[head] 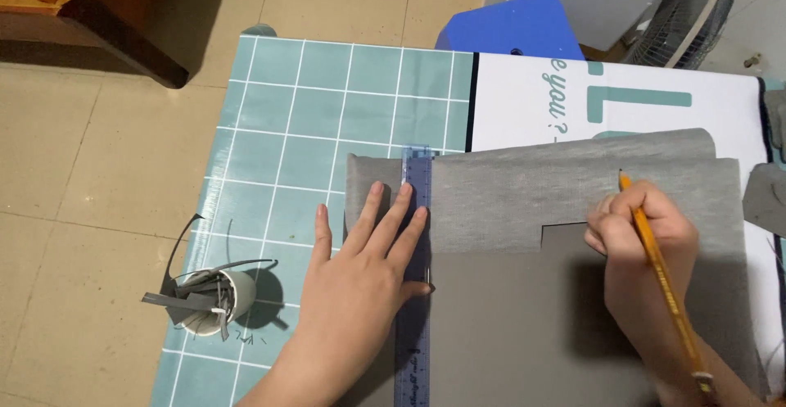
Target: Using a ruler and pencil to draw straight and wavy pattern lines on a piece of leather material.
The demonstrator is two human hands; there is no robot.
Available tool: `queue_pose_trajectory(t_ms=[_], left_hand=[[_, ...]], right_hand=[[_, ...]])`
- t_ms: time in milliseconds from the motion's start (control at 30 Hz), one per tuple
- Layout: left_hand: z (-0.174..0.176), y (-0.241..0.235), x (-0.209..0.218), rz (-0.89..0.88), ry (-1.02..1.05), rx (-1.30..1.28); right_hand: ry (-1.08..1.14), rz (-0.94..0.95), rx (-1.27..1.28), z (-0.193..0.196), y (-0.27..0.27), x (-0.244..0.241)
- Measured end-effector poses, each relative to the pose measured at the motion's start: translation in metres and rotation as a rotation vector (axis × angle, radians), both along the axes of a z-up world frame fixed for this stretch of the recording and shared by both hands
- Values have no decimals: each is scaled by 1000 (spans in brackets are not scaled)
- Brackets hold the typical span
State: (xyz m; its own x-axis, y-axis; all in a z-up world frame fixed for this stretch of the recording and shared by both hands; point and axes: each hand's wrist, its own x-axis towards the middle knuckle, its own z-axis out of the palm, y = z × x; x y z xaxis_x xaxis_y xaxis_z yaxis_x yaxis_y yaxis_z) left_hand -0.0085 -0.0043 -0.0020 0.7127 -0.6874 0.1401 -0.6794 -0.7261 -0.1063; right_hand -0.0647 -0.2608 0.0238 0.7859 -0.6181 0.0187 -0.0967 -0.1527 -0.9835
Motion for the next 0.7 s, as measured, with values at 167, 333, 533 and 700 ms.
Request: queue_pose_trajectory(t_ms=[167, 333, 533, 700], left_hand=[[5, 0, -5, 41, -40, 37], [13, 0, -10, 48, -37, 8], [15, 0, -10, 48, -52, 29], [16, 1, -10, 38, -54, 33]], right_hand=[[135, 71, -264, -15, -10, -7], [150, 149, -354, -14, -10, -9], [213, 128, -375, -18, -12, -9], [228, 135, -428, -18, -12, -9]])
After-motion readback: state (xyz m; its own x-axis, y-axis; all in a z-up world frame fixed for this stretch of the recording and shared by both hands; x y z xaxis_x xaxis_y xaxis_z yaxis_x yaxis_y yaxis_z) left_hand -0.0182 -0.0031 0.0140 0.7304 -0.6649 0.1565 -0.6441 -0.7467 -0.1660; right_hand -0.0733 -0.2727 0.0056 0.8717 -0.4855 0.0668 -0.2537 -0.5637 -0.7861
